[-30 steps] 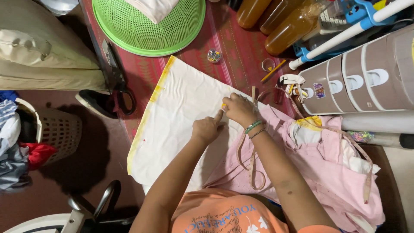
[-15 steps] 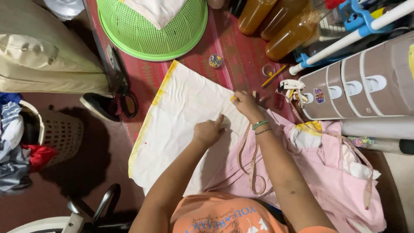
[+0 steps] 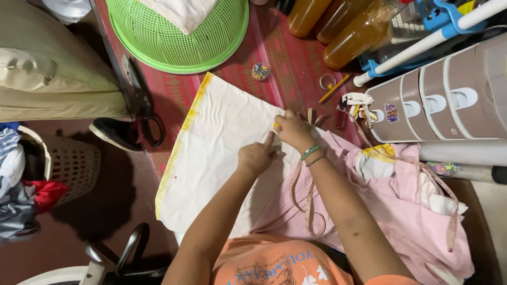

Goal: The person measures a white piece of fabric laid on a table using a flexible measuring tape and a yellow pencil. They hold the tape against the fabric and mark measurements with the pencil at various points along the edge.

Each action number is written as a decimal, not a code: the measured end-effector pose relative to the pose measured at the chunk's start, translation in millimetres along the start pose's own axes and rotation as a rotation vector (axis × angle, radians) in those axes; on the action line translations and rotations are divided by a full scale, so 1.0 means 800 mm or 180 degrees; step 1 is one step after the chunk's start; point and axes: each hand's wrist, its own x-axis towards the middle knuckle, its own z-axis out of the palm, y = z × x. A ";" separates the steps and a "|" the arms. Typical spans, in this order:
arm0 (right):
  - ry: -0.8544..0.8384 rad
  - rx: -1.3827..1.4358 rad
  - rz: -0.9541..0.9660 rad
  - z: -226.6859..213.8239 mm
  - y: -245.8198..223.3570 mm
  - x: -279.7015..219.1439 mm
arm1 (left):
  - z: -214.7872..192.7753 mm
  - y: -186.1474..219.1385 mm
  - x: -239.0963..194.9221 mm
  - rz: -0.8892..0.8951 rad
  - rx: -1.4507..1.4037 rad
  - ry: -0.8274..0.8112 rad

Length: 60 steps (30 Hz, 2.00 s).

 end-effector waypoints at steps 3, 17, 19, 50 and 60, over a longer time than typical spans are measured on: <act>0.0095 -0.0076 0.0077 -0.011 -0.018 -0.013 | -0.005 0.001 0.000 0.0018 -0.0042 -0.0027; -0.0005 0.0570 0.0343 -0.024 0.035 0.024 | -0.023 0.010 -0.020 0.0104 -0.0032 0.0035; -0.0028 0.0652 0.0256 -0.034 0.023 0.022 | -0.025 0.010 -0.015 0.0100 -0.0037 0.0058; -0.0003 0.1194 0.0827 -0.040 0.030 0.031 | -0.032 0.014 -0.016 0.0041 0.0028 -0.0053; -0.0280 0.0504 0.0644 -0.086 -0.024 0.010 | -0.032 0.013 -0.015 0.0009 -0.0098 0.0061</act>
